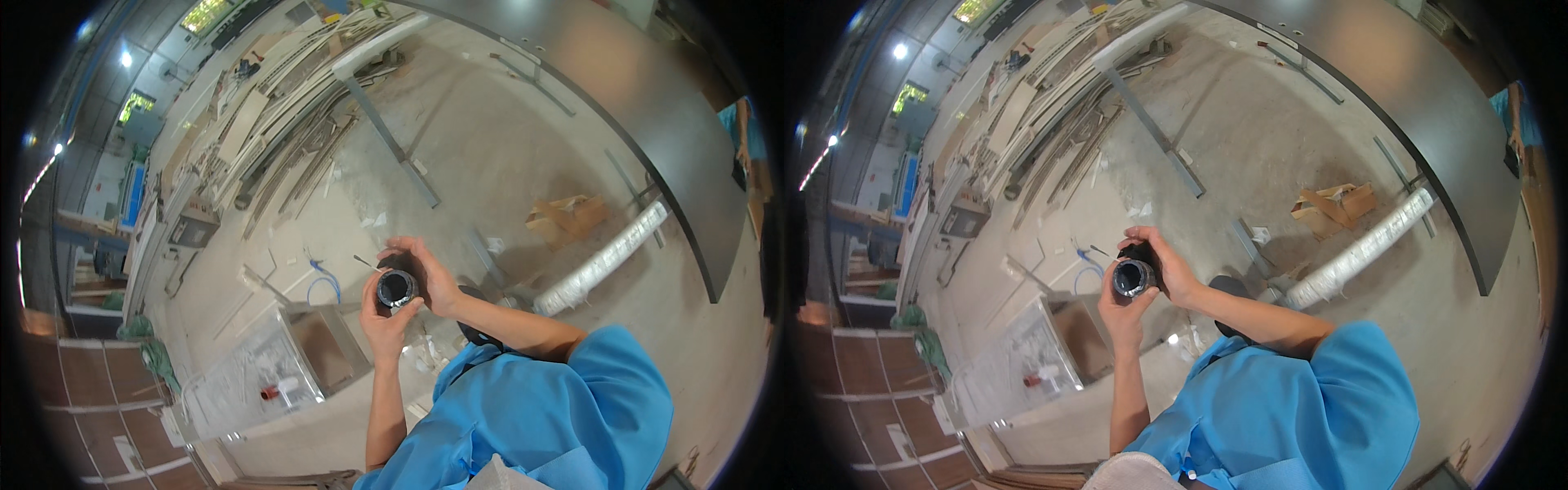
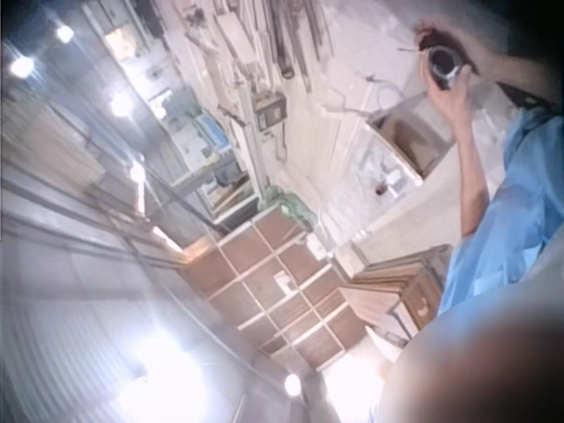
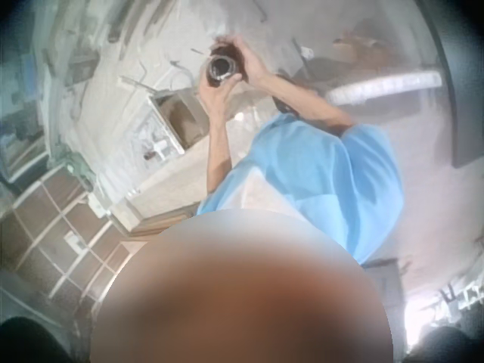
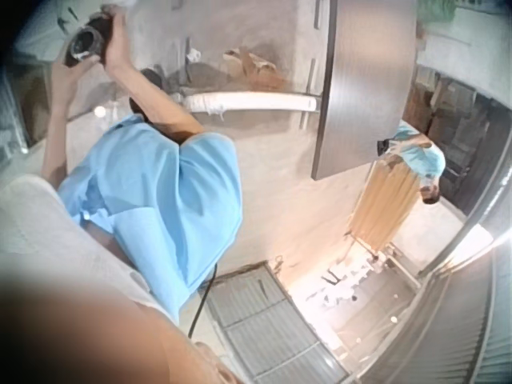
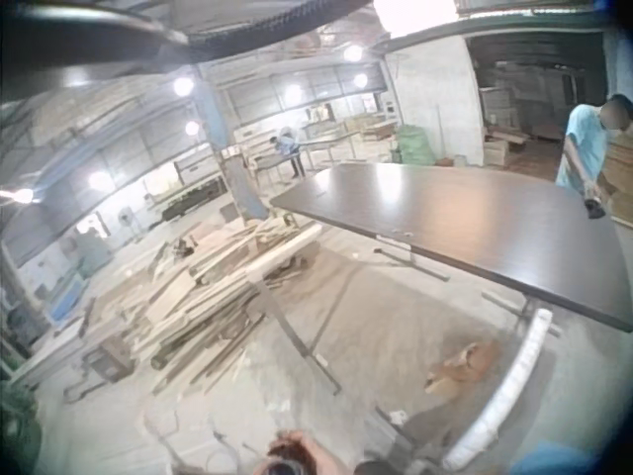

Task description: The person holds a small container of dark adhesive and uses a brush to apply it along the edge of a large grey board. They repeatedly dip the brush into the container and spread the adhesive along the board's edge while another person stands nearby.

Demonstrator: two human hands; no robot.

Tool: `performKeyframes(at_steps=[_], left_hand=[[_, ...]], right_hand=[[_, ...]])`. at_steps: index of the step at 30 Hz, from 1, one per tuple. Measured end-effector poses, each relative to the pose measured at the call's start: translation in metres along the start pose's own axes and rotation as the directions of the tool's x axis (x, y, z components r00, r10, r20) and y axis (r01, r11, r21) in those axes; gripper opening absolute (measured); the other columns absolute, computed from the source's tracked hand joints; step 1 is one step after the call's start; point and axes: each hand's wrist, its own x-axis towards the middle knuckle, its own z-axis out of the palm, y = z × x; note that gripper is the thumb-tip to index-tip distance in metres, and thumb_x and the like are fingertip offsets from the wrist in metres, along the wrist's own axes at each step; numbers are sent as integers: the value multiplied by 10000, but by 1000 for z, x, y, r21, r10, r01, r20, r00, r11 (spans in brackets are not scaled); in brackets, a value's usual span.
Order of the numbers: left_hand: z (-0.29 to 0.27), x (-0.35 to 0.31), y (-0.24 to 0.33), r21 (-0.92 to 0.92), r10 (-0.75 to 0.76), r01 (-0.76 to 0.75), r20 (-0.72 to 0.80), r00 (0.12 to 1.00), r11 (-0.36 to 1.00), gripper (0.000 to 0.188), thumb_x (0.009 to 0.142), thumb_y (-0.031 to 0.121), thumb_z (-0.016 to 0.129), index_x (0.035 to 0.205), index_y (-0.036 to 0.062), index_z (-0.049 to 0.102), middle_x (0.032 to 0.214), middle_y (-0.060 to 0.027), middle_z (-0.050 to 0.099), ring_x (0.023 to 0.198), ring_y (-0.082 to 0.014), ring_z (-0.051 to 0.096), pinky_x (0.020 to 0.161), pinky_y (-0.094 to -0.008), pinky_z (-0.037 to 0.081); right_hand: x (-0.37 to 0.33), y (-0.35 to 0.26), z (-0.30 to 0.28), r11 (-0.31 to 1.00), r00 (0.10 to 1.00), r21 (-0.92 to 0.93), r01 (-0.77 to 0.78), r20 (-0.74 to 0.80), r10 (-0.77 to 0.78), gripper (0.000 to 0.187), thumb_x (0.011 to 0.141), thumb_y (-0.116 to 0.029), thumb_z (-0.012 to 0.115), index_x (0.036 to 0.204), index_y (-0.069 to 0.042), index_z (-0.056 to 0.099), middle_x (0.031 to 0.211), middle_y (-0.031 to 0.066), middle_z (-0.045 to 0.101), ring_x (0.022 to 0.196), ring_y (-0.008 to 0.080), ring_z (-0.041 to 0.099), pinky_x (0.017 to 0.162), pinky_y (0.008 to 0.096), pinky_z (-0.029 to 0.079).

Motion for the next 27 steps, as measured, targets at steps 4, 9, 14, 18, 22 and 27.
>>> performKeyframes(at_steps=[4,9,14,18,22,27], left_hand=[[-3,83,-24,-49,-37,40,60,998,998,784,730,-66,930,1435,-39,589,1461,-111,577,1327,-222,600,1147,-381,498],[16,205,-24,-67,-97,106,124,987,992,804,718,-93,911,1448,-25,581,1459,-105,584,1319,-221,606,1145,-377,495],[36,312,-3,-31,-56,63,184,981,998,788,705,-52,930,1423,-9,608,1470,-121,576,1349,-235,588,1155,-386,485],[48,373,8,18,-57,54,231,971,998,766,709,-15,949,1403,-18,624,1483,-129,564,1373,-241,574,1168,-388,476],[64,432,10,-9,-76,82,295,953,997,792,706,-11,952,1422,-26,612,1493,-142,560,1376,-247,575,1172,-384,469],[64,497,-1,49,-88,76,333,939,996,783,709,5,962,1414,-31,623,1487,-152,556,1391,-251,560,1186,-388,450]], right_hand=[[80,-3,-39,994,986,-65,86,-137,-94,601,1168,-578,345,1381,-70,586,1295,99,639,1233,198,601,1097,357,489],[204,-40,-106,999,953,-28,45,-298,-52,526,1138,-564,465,1281,-87,635,1221,85,683,1166,201,633,1032,401,499],[318,-120,-169,943,863,-332,-1,-477,-167,383,1116,-415,582,1217,-50,639,1084,85,699,944,161,664,831,335,548],[403,-196,-204,740,810,-664,108,-372,-453,328,1086,-306,647,1216,-4,640,1022,89,718,903,183,679,828,347,543],[478,-267,-227,388,723,-919,77,-216,-656,318,1061,-225,660,1252,28,639,1041,153,751,946,265,716,868,404,563],[554,-344,-254,160,726,-985,-70,-160,-669,318,1036,-175,674,1298,3,658,1190,215,770,1098,315,753,953,433,576]])
